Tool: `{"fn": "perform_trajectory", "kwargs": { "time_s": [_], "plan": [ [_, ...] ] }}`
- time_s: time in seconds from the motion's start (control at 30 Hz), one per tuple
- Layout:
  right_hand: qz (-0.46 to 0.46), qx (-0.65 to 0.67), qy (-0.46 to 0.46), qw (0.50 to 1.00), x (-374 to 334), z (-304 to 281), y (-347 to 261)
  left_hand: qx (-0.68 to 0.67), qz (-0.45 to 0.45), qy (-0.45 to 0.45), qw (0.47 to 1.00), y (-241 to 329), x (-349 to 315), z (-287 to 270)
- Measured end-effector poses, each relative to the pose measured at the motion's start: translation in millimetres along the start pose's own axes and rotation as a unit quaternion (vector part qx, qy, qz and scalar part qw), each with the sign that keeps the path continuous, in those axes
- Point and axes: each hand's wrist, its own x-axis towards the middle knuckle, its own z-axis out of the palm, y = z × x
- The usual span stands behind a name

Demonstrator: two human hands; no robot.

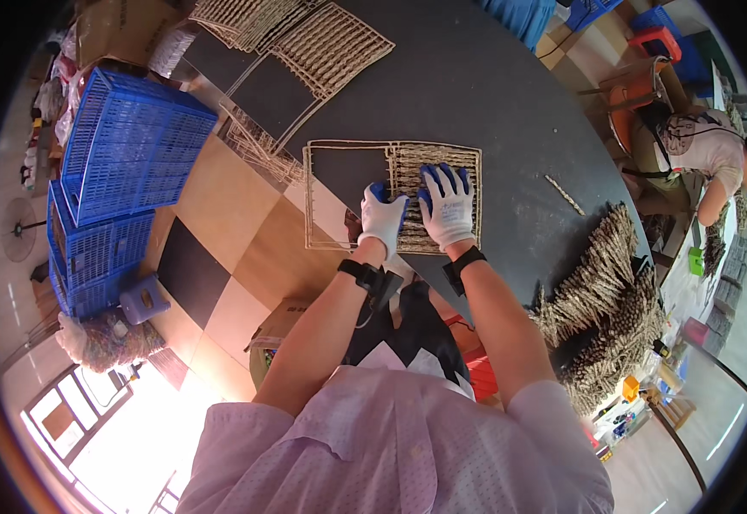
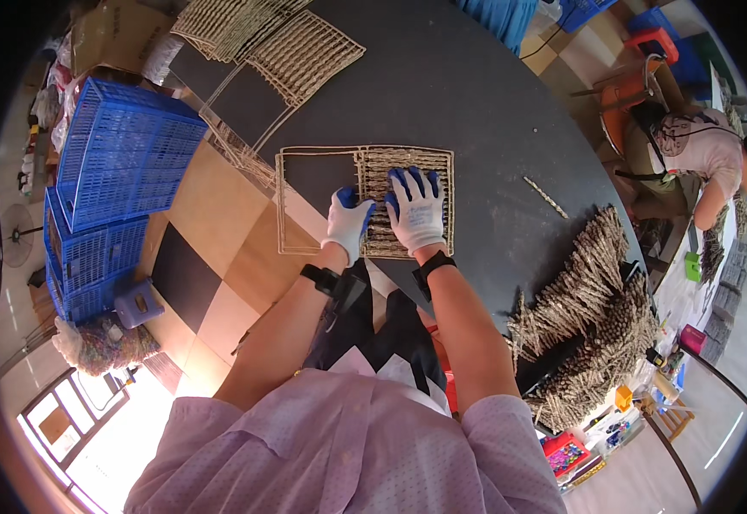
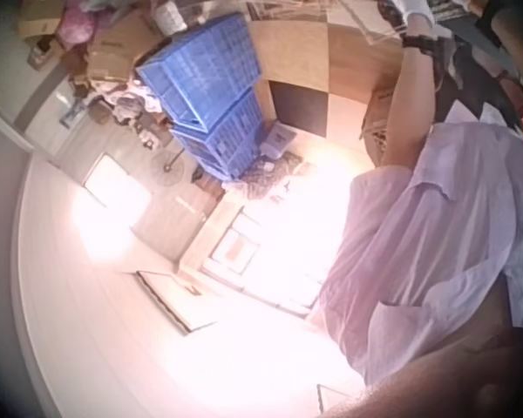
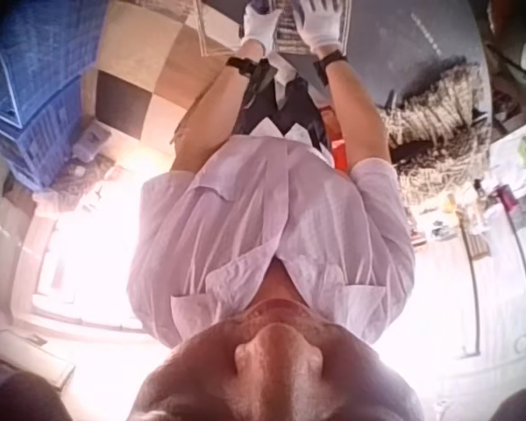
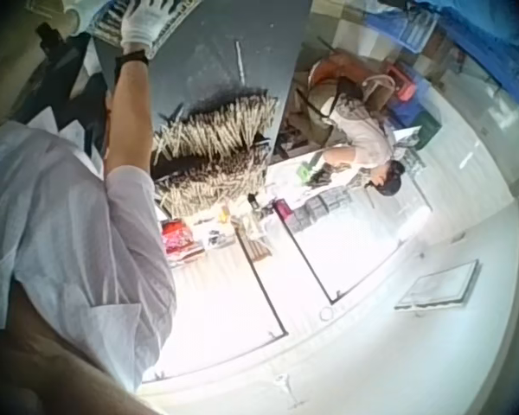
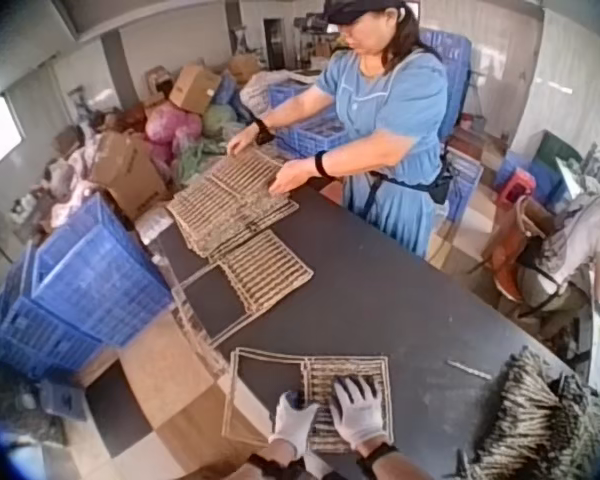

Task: The person assembles woven baskets by inserting pre-cut woven strips into rectangular wire frames. They repeatedly pick up strips, align them with the frame slots, and press them into place. Finished baskets are stacked on the table, and the person handles multiple frames and strips throughout the process.

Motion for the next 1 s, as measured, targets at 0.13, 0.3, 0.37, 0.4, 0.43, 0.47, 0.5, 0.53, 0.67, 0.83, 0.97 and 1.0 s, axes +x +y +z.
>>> {"fn": "perform_trajectory", "kwargs": {
  "time_s": [0.13,0.3,0.37,0.4,0.43,0.47,0.5,0.53,0.67,0.83,0.97,1.0],
  "plan": [
    [0.002,0.02,0.015,1.0,-1.4,-1.6,2.0,-0.243,-0.13,-0.144,0.95,21.8,-2.9,-23.9],
    [-0.001,0.074,0.062,0.995,-4.3,-2.1,4.7,-0.301,-0.161,-0.272,0.9,0.9,27.7,-37.9],
    [-0.019,0.114,0.108,0.987,-6.2,-2.8,8.9,-0.35,-0.161,-0.366,0.847,-9.0,39.4,-45.5],
    [-0.021,0.133,0.111,0.985,-6.8,-6.9,10.6,-0.321,-0.108,-0.379,0.861,-4.2,35.7,-43.4],
    [-0.018,0.131,0.111,0.985,-8.1,-5.3,10.6,-0.294,-0.067,-0.376,0.876,0.3,32.7,-42.4],
    [-0.015,0.128,0.111,0.985,-9.1,-2.9,9.3,-0.267,-0.026,-0.371,0.889,4.9,29.7,-41.5],
    [-0.013,0.125,0.114,0.986,-8.2,-0.5,9.4,-0.238,0.018,-0.365,0.9,12.9,28.4,-41.2],
    [-0.01,0.12,0.116,0.986,-9.3,1.4,9.5,-0.274,-0.083,-0.355,0.89,23.8,26.7,-41.7],
    [-0.031,0.125,0.11,0.986,-8.3,-0.3,15.1,-0.051,-0.049,-0.294,0.953,33.3,29.5,-32.2],
    [-0.034,0.085,-0.04,0.995,-6.4,-15.7,13.4,0.217,0.094,-0.115,0.965,13.2,31.8,-11.5],
    [-0.082,0.017,-0.182,0.98,-1.0,-41.2,14.0,0.315,0.13,-0.052,0.939,14.0,25.3,-6.5],
    [-0.078,0.008,-0.196,0.977,1.3,-43.8,12.0,0.321,0.138,-0.046,0.936,11.4,24.5,-5.9]
  ]
}}
